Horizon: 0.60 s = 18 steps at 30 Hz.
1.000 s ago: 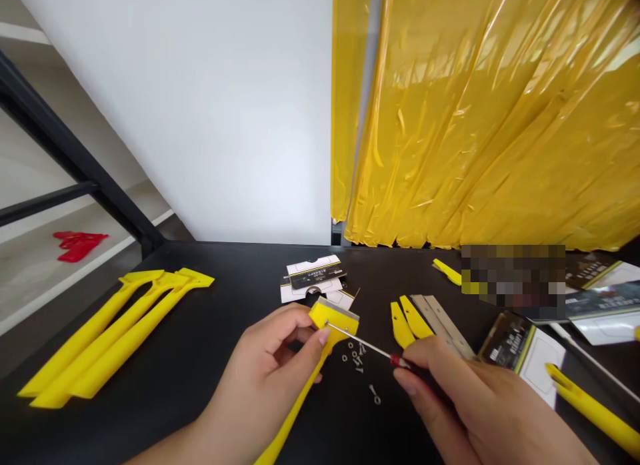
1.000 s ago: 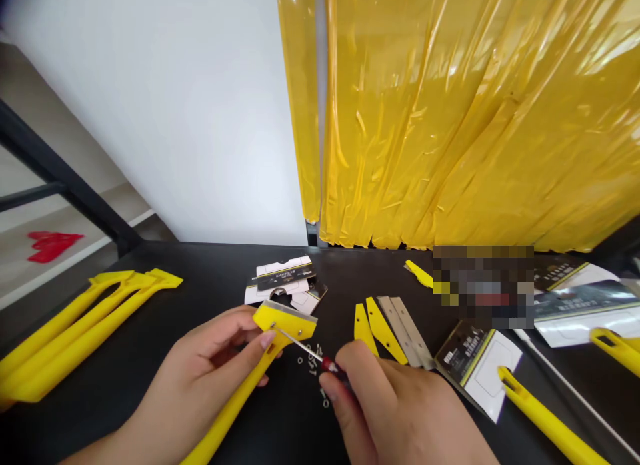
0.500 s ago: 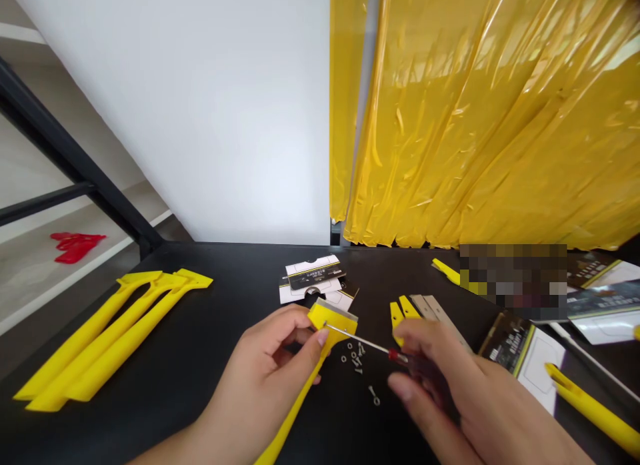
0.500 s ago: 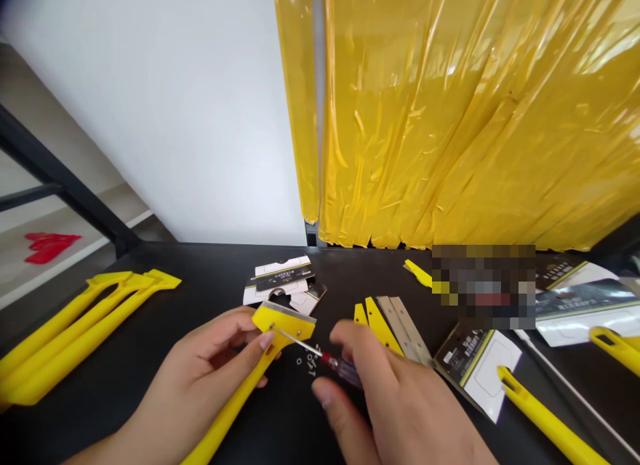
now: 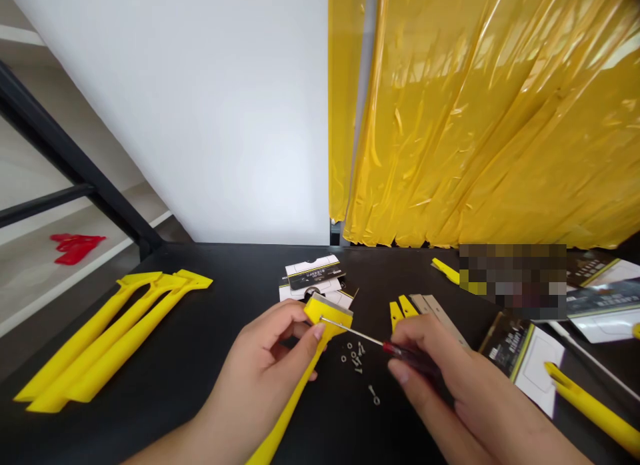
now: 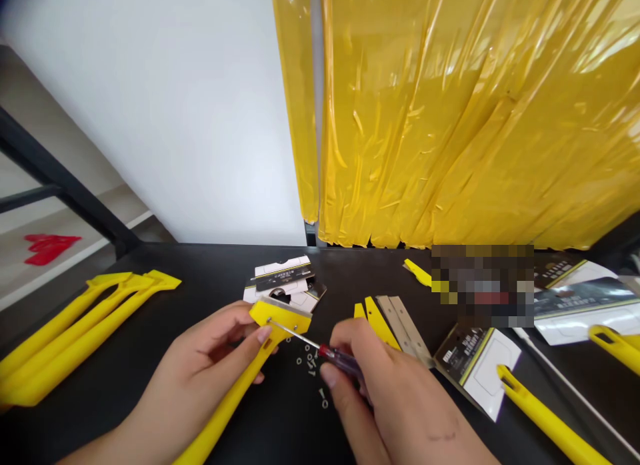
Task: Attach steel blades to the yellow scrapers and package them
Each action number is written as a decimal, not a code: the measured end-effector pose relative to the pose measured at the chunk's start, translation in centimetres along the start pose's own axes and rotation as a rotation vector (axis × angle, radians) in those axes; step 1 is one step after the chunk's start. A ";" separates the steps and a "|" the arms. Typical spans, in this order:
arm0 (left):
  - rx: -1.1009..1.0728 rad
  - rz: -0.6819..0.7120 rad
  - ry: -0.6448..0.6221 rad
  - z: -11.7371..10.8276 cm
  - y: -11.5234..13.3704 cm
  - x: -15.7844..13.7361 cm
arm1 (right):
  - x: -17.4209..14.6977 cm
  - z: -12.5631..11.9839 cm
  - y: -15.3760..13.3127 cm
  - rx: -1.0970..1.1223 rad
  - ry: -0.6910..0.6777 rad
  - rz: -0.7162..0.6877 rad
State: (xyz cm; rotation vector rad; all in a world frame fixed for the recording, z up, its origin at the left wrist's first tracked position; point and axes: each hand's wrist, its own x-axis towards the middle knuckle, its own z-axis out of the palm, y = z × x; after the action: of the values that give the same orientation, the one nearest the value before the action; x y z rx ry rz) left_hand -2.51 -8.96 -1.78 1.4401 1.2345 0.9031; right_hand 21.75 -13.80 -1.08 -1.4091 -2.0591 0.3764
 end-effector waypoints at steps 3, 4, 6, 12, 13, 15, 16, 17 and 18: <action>0.014 0.011 0.007 0.1 0.1 -0.1 | 0.3 -0.2 -0.1 0.024 -0.010 -0.004; 0.015 0.014 0.008 0.1 0.1 -0.1 | 0.4 -0.2 -0.1 0.022 0.008 -0.003; 0.019 0.012 0.011 0.1 0.1 -0.2 | 0.7 -0.2 -0.1 0.002 0.038 -0.010; 0.078 0.076 0.055 -0.2 0.4 -0.2 | 0.7 0.0 0.2 -0.026 0.009 -0.112; 0.095 0.096 0.059 -0.2 0.4 -0.2 | 0.6 0.1 0.2 0.038 -0.004 -0.075; 0.141 0.137 0.063 -0.4 0.4 -0.2 | 0.5 0.4 0.2 0.249 -0.071 0.093; 0.163 0.155 0.066 -0.5 0.3 -0.2 | 0.5 0.6 0.2 0.389 -0.133 0.216; 0.182 0.167 0.066 -0.5 0.3 -0.3 | 0.6 0.7 0.3 0.539 -0.207 0.348; 0.195 0.179 0.065 -0.6 0.3 -0.3 | 0.7 0.9 0.3 0.682 -0.280 0.470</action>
State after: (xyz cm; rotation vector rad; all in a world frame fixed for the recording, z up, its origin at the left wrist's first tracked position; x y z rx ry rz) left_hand -3.05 -9.11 -1.33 1.7092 1.2850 0.9780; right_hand 21.24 -12.98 -1.77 -1.4215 -1.5228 1.3894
